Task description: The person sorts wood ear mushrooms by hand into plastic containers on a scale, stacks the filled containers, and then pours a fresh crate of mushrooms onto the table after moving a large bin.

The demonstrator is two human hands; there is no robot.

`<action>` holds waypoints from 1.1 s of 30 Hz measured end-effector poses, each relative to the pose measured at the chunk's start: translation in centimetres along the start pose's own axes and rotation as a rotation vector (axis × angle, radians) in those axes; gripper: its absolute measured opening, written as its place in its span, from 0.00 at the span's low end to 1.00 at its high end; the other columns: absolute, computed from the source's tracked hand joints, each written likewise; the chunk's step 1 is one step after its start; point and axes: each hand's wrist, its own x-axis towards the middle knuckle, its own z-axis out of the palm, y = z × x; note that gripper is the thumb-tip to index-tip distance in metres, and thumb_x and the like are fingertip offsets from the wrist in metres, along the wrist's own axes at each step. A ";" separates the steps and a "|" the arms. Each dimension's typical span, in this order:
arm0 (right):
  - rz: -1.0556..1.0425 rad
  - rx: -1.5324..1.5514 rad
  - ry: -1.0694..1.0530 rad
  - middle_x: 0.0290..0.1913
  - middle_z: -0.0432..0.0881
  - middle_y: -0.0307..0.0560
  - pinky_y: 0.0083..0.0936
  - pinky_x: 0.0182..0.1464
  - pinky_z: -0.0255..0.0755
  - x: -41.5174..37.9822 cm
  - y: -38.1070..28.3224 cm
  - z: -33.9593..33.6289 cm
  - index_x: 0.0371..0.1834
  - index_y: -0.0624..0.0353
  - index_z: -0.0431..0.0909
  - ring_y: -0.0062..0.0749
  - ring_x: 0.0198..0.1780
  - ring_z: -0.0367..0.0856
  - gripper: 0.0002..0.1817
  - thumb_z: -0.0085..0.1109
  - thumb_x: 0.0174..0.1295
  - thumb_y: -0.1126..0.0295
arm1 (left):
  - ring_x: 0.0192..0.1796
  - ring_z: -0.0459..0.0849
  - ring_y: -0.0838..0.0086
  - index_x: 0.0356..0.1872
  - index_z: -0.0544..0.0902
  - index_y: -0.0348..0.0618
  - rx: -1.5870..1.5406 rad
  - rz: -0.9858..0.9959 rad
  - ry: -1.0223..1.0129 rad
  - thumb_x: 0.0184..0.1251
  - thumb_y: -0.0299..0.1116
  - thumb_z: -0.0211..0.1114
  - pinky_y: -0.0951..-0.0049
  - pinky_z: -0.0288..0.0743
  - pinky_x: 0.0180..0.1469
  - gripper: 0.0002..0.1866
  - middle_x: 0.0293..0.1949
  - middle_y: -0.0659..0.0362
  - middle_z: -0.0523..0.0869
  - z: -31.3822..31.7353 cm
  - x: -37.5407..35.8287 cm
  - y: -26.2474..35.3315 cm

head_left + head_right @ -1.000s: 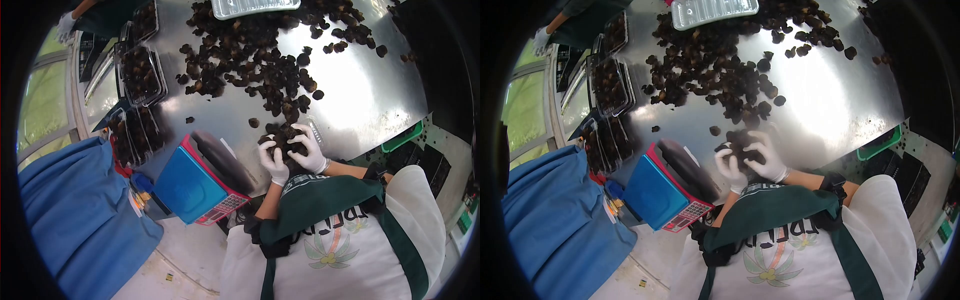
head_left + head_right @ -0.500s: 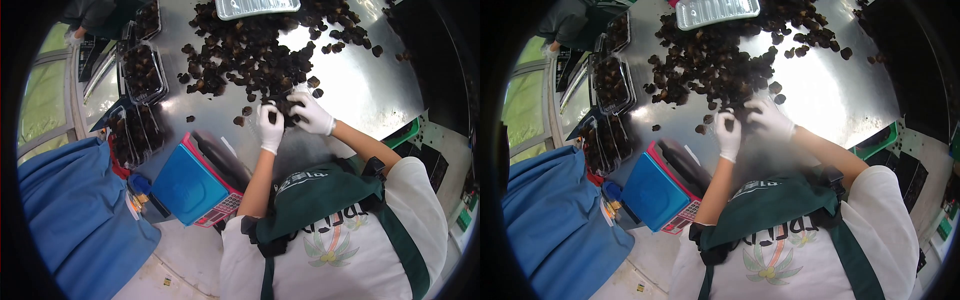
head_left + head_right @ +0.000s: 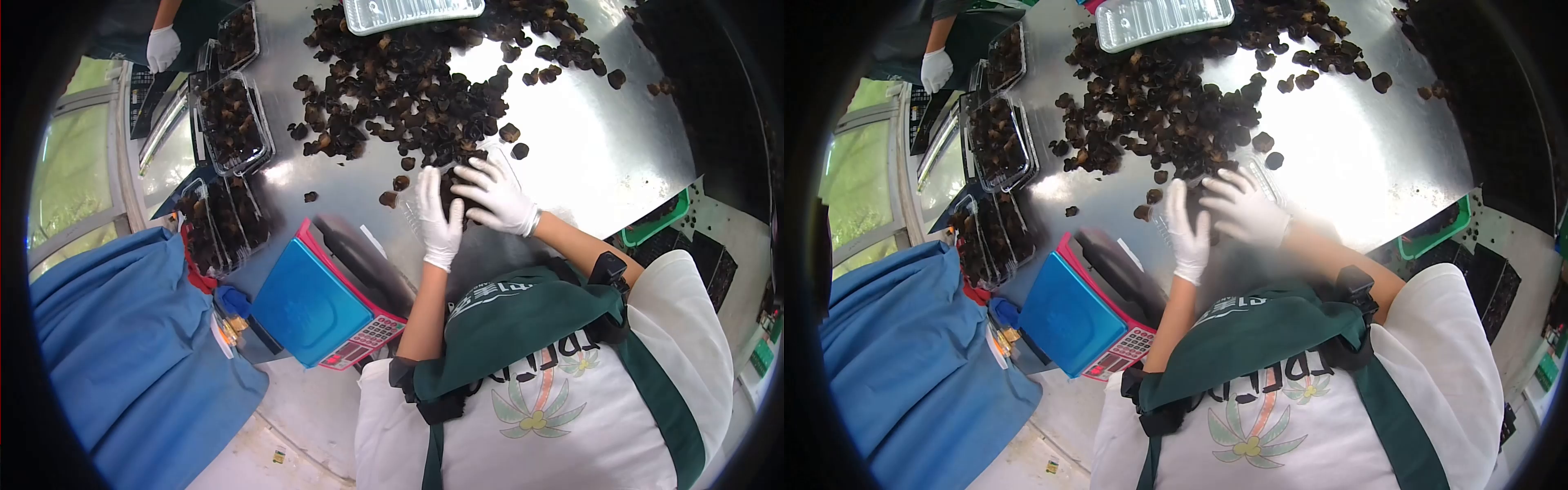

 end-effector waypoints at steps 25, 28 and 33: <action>0.515 0.550 0.358 0.28 0.76 0.36 0.17 0.36 0.68 2.0 -4.1 -3.7 0.47 0.58 0.76 0.17 0.30 0.70 0.12 0.53 0.59 0.77 | 0.36 0.75 0.81 0.57 0.72 0.35 -0.296 -0.677 0.316 0.59 0.19 0.57 0.80 0.72 0.40 0.22 0.37 0.60 0.76 -13.4 -6.3 -0.7; 0.341 0.549 0.258 0.32 0.78 0.40 0.19 0.37 0.69 5.4 -7.4 -3.5 0.47 0.58 0.76 0.21 0.31 0.73 0.13 0.53 0.59 0.76 | 0.30 0.73 0.83 0.57 0.72 0.35 -0.236 -0.716 0.465 0.59 0.20 0.58 0.83 0.71 0.33 0.22 0.36 0.62 0.77 -17.6 -8.0 -1.3; 0.091 0.713 -0.014 0.39 0.81 0.44 0.23 0.41 0.73 10.0 -12.1 2.8 0.51 0.57 0.75 0.26 0.35 0.79 0.16 0.50 0.58 0.76 | 0.25 0.69 0.86 0.55 0.74 0.35 0.006 -0.860 0.684 0.61 0.23 0.57 0.86 0.64 0.24 0.19 0.30 0.66 0.76 -24.2 -13.9 -4.9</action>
